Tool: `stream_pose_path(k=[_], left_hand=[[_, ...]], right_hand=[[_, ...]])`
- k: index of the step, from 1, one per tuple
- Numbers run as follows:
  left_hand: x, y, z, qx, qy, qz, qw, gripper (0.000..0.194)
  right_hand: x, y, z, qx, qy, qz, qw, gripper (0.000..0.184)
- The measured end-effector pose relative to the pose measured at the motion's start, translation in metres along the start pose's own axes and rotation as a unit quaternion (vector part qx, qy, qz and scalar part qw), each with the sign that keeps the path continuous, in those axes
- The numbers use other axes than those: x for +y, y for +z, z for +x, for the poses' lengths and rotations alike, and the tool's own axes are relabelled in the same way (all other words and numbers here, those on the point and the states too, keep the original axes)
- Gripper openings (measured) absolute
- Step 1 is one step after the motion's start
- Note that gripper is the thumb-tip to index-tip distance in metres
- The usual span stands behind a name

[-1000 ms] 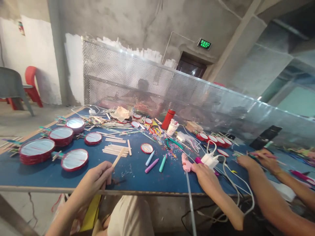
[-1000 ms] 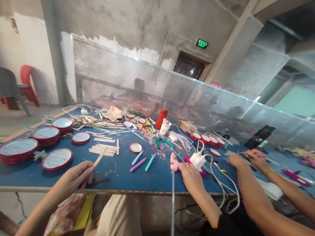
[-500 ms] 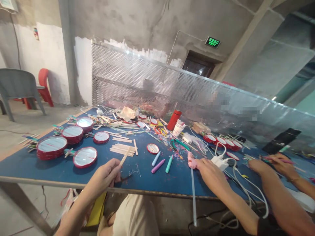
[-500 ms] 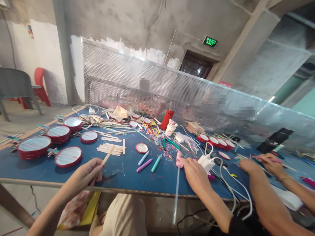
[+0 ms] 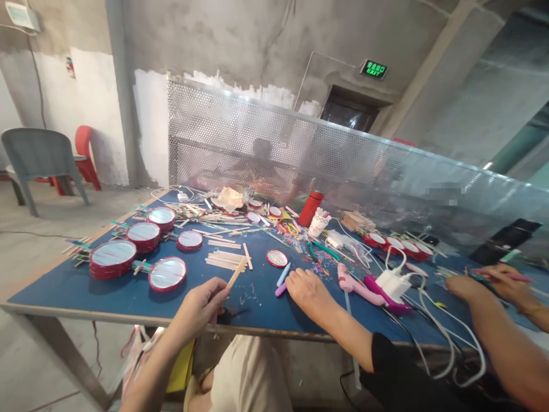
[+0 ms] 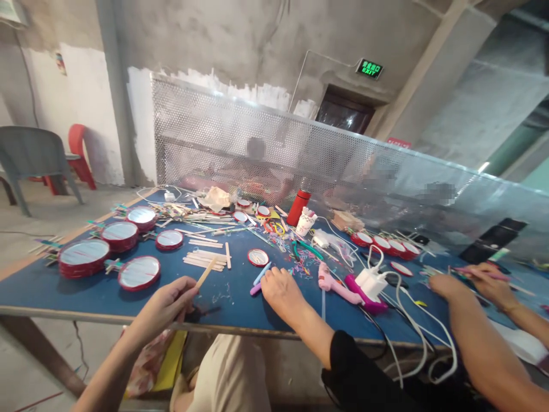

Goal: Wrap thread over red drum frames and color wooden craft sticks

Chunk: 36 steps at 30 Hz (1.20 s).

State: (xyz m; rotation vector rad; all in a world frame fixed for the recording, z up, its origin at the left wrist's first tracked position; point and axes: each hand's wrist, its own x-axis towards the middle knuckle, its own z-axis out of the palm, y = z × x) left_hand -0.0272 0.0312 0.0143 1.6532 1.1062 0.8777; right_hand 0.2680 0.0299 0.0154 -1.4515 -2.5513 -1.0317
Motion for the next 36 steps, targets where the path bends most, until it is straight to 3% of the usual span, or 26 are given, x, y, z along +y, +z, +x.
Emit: stream_pose_path(k=[6,12,14,16,17,19,21,23,28,32,34,36], left_hand=[[-0.002,0.001,-0.002,-0.034,0.009,-0.011,0.999,0.031],[0.001,0.004,-0.003,-0.042,0.0,-0.046,0.998,0.027],[0.001,0.003,-0.003,-0.041,0.014,-0.028,0.999,0.025],[0.0,0.002,-0.003,-0.031,0.042,0.019,0.998,0.023],[0.001,0.001,-0.003,-0.027,0.054,0.043,0.997,0.022],[0.002,0.0,-0.001,-0.027,0.057,0.073,0.995,0.022],[0.005,-0.001,0.0,-0.025,0.041,0.08,0.996,0.019],[0.009,0.002,-0.001,-0.018,0.019,0.088,0.996,0.014],[0.011,0.025,-0.013,-0.039,0.001,0.109,0.993,0.011],[0.005,0.046,-0.022,0.006,0.037,0.166,0.985,0.021],[0.003,0.052,-0.022,0.015,0.033,0.197,0.98,0.023],[0.001,0.056,-0.022,0.018,0.027,0.228,0.973,0.025]], right_hand=[[-0.011,-0.012,0.013,-0.004,-0.005,0.014,1.0,0.018],[-0.013,-0.059,0.024,0.044,0.125,0.013,0.991,0.013],[-0.02,-0.072,0.025,0.117,0.179,0.07,0.974,0.019],[-0.035,-0.075,0.024,0.232,0.239,0.212,0.919,0.023],[-0.044,-0.072,0.024,0.283,0.273,0.303,0.868,0.021],[-0.065,-0.058,0.024,0.336,0.355,0.478,0.729,0.017],[-0.083,-0.039,0.025,0.356,0.443,0.605,0.557,0.022],[-0.095,-0.025,0.027,0.362,0.469,0.646,0.481,0.027],[-0.099,-0.018,0.025,0.345,0.477,0.682,0.434,0.04],[-0.098,-0.023,0.022,0.324,0.493,0.698,0.407,0.032],[-0.1,-0.024,0.024,0.322,0.493,0.698,0.407,0.028],[-0.102,-0.024,0.028,0.327,0.479,0.69,0.434,0.027]])
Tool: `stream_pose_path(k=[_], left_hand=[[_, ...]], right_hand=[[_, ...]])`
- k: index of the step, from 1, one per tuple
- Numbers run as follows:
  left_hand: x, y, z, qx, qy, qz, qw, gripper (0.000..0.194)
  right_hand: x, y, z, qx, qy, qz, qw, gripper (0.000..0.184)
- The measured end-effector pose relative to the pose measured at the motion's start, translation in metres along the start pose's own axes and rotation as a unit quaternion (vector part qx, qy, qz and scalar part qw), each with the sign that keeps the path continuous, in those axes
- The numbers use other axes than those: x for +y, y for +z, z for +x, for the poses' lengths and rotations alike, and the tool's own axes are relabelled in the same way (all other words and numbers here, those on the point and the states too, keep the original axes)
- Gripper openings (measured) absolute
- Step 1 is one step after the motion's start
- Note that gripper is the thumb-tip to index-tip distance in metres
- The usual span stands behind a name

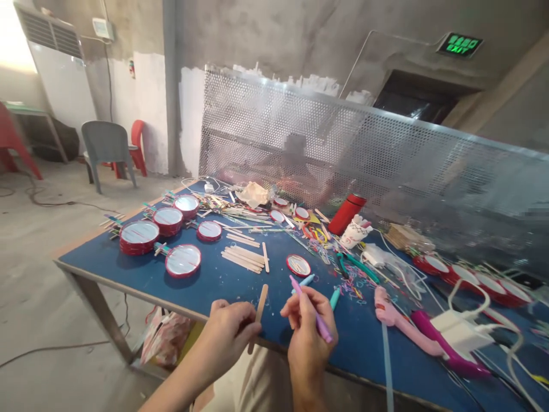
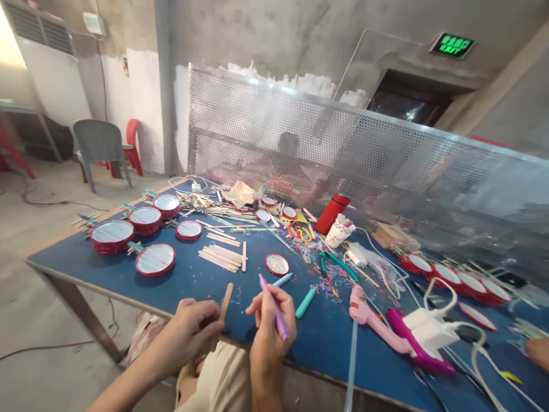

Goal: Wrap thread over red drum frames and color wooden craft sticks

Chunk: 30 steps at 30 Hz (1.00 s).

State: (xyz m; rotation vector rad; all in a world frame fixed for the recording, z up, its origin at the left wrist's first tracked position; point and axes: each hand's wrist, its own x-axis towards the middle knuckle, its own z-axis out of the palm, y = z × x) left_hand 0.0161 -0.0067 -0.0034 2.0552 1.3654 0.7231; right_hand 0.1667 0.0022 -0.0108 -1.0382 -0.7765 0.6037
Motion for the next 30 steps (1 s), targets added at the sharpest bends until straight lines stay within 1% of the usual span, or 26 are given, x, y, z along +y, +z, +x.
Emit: stream_pose_path(k=[2,4,6,8,10,12,14,15,17,19,20,22,25,27,28,30], left_hand=[[0.0,0.003,0.0,0.009,-0.003,0.029,1.0,0.025],[0.002,0.004,-0.002,0.019,-0.007,0.056,0.998,0.025],[0.004,0.004,-0.002,0.015,-0.016,0.076,0.997,0.022],[0.009,0.003,-0.001,-0.004,-0.023,0.095,0.995,0.02],[0.014,0.0,0.004,-0.021,-0.027,0.118,0.992,0.017],[0.016,-0.004,0.011,-0.02,-0.033,0.136,0.99,0.015],[0.014,-0.009,0.017,-0.015,-0.027,0.121,0.992,0.014],[0.012,-0.012,0.02,-0.021,-0.015,0.092,0.995,0.015],[0.008,-0.019,0.024,-0.051,-0.005,0.022,0.998,0.018],[0.006,-0.025,0.026,-0.081,0.0,0.004,0.997,0.019],[0.006,-0.027,0.026,-0.087,0.0,0.009,0.996,0.02],[0.009,-0.03,0.026,-0.096,-0.004,0.014,0.995,0.022],[0.012,-0.032,0.028,-0.129,-0.025,-0.04,0.991,0.023],[0.011,-0.032,0.032,-0.15,-0.046,-0.09,0.983,0.023],[0.008,-0.033,0.035,-0.158,-0.051,-0.113,0.98,0.023],[0.001,-0.035,0.042,-0.177,-0.055,-0.156,0.97,0.023]], right_hand=[[0.001,0.004,-0.001,-0.021,-0.036,-0.028,0.999,0.027],[0.001,0.005,-0.004,-0.052,-0.055,-0.061,0.995,0.027],[0.001,0.003,-0.006,-0.069,-0.058,-0.089,0.992,0.028],[0.001,0.0,-0.007,-0.073,-0.052,-0.113,0.99,0.03],[0.001,-0.003,-0.006,-0.08,-0.05,-0.126,0.988,0.032],[0.003,-0.005,-0.002,-0.098,-0.048,-0.134,0.985,0.033],[0.005,-0.005,0.003,-0.114,-0.057,-0.146,0.981,0.034],[0.006,-0.004,0.005,-0.127,-0.062,-0.154,0.978,0.033],[0.005,0.0,0.006,-0.164,-0.066,-0.163,0.971,0.029],[0.001,0.004,0.003,-0.192,-0.054,-0.153,0.968,0.025],[-0.001,0.007,0.001,-0.197,-0.046,-0.143,0.969,0.023],[-0.006,0.011,-0.003,-0.184,-0.04,-0.128,0.974,0.02],[-0.009,0.009,0.005,-0.129,-0.065,-0.15,0.978,0.022],[-0.007,0.001,0.023,-0.067,-0.097,-0.188,0.975,0.027],[-0.005,-0.005,0.035,-0.033,-0.116,-0.214,0.969,0.03],[-0.001,-0.019,0.059,0.013,-0.149,-0.262,0.953,0.034]])
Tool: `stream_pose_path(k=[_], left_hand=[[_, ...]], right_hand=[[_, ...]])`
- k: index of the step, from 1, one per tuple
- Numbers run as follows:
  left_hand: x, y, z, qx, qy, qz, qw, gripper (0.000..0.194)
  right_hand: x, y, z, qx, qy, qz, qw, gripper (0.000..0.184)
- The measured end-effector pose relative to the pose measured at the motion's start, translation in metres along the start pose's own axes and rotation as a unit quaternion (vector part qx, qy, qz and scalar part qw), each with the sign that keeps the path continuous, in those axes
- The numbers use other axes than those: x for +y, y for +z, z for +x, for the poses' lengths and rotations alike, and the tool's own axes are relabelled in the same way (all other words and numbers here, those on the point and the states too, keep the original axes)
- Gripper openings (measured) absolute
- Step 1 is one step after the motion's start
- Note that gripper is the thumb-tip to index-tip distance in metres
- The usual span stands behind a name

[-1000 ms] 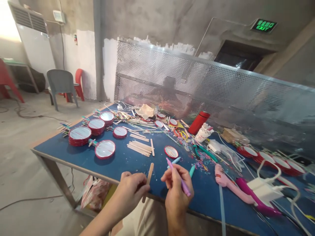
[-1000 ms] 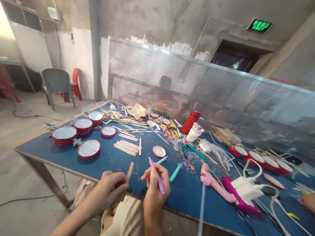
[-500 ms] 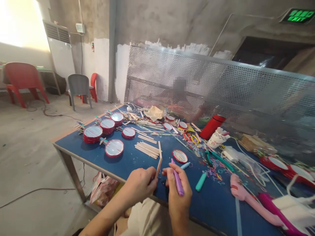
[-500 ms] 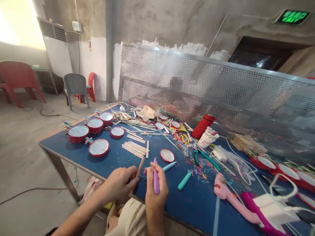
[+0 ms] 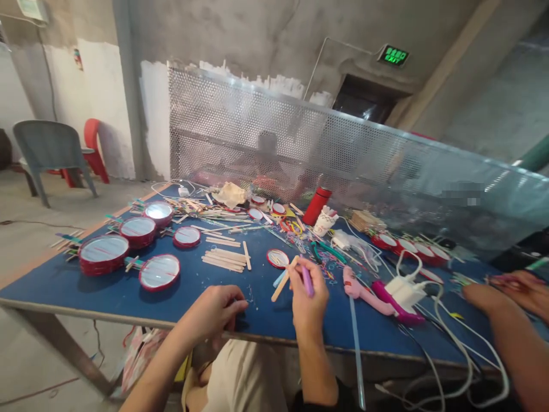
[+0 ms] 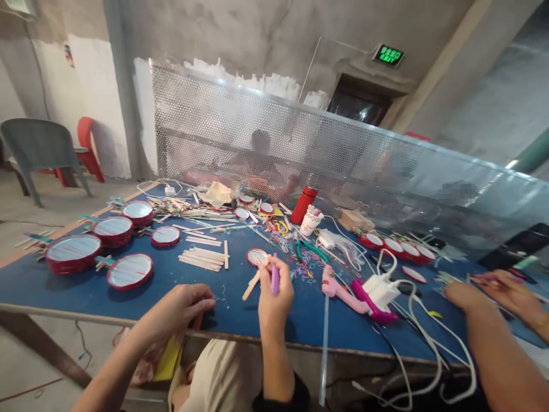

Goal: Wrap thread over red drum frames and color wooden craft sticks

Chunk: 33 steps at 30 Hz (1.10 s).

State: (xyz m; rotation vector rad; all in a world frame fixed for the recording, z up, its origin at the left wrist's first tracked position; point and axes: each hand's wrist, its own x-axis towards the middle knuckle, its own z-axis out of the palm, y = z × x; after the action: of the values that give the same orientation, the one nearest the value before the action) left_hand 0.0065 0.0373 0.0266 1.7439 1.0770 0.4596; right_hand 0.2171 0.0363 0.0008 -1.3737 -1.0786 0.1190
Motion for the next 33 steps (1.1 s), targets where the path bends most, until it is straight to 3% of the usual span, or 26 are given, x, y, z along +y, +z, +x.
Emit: stream_pose_path(k=[5,8,11,14,19,22,24,26,28,30,33], left_hand=[[-0.015,-0.018,0.007,-0.079,0.003,-0.172,0.982,0.038],[-0.024,-0.021,0.002,-0.08,0.042,-0.256,0.962,0.047],[-0.03,-0.017,-0.005,-0.049,0.067,-0.293,0.953,0.049],[-0.032,-0.013,-0.007,-0.004,0.085,-0.302,0.949,0.05],[-0.03,-0.01,-0.006,0.046,0.111,-0.266,0.957,0.055],[-0.029,-0.01,-0.005,0.066,0.127,-0.246,0.959,0.054],[-0.029,-0.011,-0.005,0.081,0.133,-0.226,0.961,0.054],[-0.03,-0.012,-0.005,0.088,0.13,-0.198,0.968,0.053],[-0.031,-0.014,-0.005,0.086,0.126,-0.168,0.974,0.053],[-0.032,-0.015,-0.006,0.083,0.13,-0.148,0.977,0.053],[-0.031,-0.016,-0.006,0.095,0.137,-0.129,0.977,0.058]], right_hand=[[0.023,-0.014,0.014,0.033,-0.089,-0.142,0.985,0.034],[0.017,-0.008,-0.003,-0.045,-0.183,-0.182,0.965,0.031],[0.007,0.004,-0.021,-0.155,-0.273,-0.212,0.925,0.038],[0.003,0.011,-0.031,-0.208,-0.323,-0.259,0.886,0.039],[-0.002,0.001,-0.033,-0.228,-0.357,-0.373,0.825,0.045],[-0.033,-0.011,-0.02,-0.246,-0.338,-0.47,0.778,0.051],[-0.067,-0.011,0.0,-0.274,-0.277,-0.51,0.767,0.049],[-0.098,0.001,0.031,-0.307,-0.193,-0.523,0.771,0.039],[-0.115,0.024,0.068,-0.313,-0.174,-0.517,0.777,0.031],[-0.111,0.057,0.102,-0.339,-0.163,-0.504,0.777,0.027],[-0.077,0.109,0.135,-0.373,-0.133,-0.506,0.766,0.029]])
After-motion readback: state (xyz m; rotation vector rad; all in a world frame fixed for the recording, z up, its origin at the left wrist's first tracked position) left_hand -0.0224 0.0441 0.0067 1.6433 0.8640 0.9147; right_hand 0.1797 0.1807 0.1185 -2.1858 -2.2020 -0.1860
